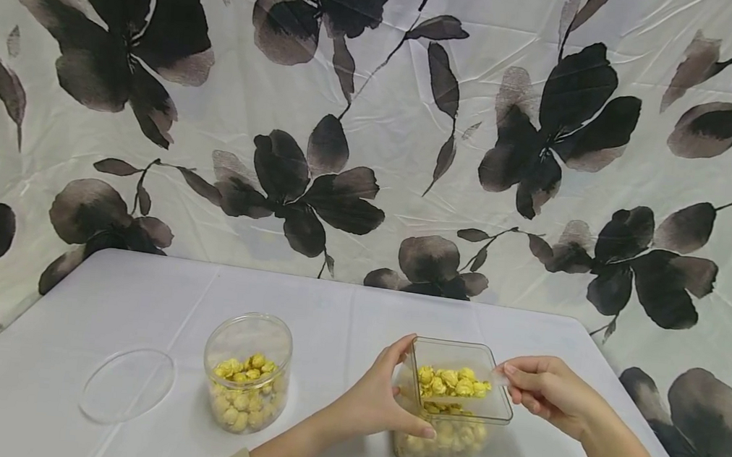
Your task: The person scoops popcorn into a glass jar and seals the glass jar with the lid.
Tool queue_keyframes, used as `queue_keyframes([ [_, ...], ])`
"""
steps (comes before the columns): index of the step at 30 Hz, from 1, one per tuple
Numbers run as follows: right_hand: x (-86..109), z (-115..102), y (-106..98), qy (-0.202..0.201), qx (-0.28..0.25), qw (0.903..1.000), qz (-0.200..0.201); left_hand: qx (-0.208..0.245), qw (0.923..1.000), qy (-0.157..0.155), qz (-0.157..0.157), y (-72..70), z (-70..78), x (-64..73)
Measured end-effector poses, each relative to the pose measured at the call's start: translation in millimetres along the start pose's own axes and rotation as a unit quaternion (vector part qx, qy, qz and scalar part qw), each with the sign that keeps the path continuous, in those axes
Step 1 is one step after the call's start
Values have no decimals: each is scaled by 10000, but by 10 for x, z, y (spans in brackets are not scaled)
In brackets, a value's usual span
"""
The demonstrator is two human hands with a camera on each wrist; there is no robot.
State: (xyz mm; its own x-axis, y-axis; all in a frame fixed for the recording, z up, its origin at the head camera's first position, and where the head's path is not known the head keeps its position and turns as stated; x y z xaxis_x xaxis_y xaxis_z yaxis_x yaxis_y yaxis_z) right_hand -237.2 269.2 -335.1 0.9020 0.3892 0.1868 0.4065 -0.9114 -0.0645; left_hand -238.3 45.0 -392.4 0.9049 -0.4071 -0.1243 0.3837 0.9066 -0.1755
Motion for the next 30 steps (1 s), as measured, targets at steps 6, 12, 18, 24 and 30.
queue_keyframes([
  [6, 26, 10, -36, 88, -117, 9999, 21, 25, 10000, -56, -2, -1, 8, -3],
  [12, 68, -5, -93, 40, -68, 10000, 20, 21, 10000, -66, 24, -1, 15, -2],
  [18, 79, -3, -106, -2, -250, 9995, -189, -3, 10000, -59, 26, -4, 18, 0],
  [24, 73, 27, -86, 78, -469, 9985, -273, -83, 10000, 6, -9, 0, 5, -6],
  [30, 68, 42, -48, 111, -330, 9988, -332, -53, 10000, 51, 25, 1, -2, -9],
])
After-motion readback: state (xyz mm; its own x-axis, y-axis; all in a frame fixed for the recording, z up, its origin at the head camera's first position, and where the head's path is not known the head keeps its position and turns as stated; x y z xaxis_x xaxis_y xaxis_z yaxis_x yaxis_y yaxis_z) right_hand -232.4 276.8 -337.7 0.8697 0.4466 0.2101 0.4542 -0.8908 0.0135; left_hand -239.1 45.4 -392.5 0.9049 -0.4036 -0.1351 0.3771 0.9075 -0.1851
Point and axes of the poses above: each hand's wrist, its own x-axis away from the middle knuckle, its own y-axis out of the palm, z = x × y, the point moved 5 cm from there along -x, towards the middle knuckle, and after that the axes turned 5 degrees about z, right-handed, at the moved point
